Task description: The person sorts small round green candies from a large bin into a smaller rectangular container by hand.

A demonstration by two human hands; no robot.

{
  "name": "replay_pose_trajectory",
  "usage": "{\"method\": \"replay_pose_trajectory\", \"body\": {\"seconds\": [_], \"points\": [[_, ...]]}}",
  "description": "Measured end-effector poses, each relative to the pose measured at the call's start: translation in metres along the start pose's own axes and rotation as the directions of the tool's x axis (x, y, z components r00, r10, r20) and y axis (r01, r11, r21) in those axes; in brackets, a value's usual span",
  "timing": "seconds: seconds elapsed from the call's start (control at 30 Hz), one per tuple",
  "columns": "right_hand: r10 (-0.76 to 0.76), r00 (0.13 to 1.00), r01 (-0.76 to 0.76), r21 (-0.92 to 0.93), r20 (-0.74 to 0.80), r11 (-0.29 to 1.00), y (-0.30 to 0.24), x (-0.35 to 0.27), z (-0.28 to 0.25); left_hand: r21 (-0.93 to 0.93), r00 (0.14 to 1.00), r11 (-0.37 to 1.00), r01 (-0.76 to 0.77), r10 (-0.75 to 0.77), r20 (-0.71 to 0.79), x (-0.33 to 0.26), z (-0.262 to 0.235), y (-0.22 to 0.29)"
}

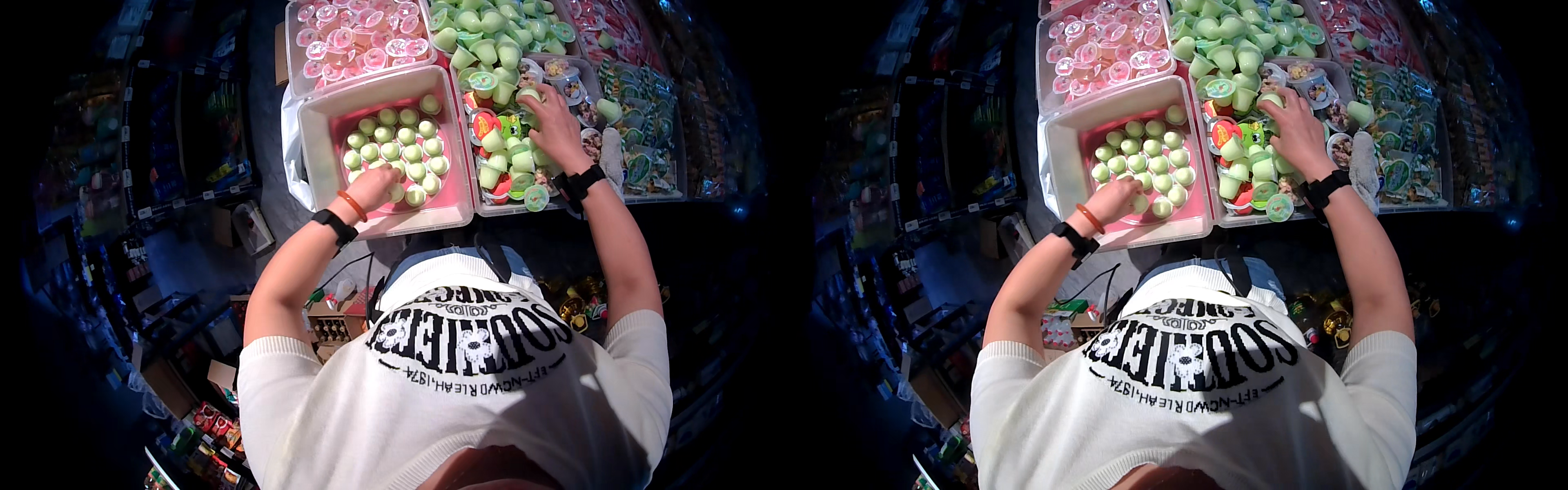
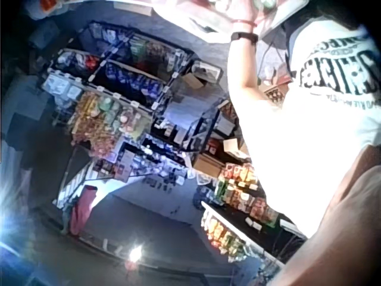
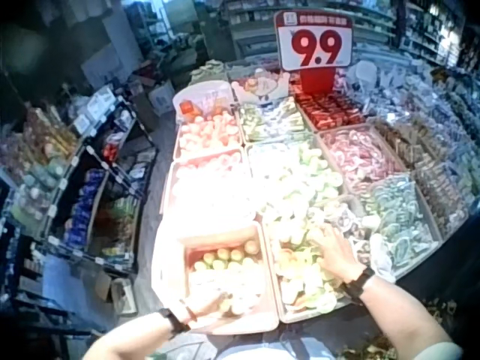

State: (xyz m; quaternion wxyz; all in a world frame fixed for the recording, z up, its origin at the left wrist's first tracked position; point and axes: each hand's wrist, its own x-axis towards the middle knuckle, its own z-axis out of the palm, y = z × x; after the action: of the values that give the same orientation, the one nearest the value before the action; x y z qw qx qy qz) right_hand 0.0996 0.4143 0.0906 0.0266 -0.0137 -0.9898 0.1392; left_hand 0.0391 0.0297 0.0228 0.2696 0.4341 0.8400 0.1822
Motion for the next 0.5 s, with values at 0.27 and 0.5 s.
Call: {"method": "replay_pose_trajectory", "body": {"seconds": [0.27,0.5], "points": [[0.007,0.994,0.004,0.108,-0.109,0.994,-0.003,-0.002,-0.011,0.296,0.986,0.941,-0.163,0.165,0.017,0.025,0.045,-0.003],[0.045,0.934,0.077,0.323,-0.355,0.943,-0.020,0.003,-0.036,0.090,0.999,0.995,-0.039,0.039,0.001,0.012,0.032,-0.010]]}}
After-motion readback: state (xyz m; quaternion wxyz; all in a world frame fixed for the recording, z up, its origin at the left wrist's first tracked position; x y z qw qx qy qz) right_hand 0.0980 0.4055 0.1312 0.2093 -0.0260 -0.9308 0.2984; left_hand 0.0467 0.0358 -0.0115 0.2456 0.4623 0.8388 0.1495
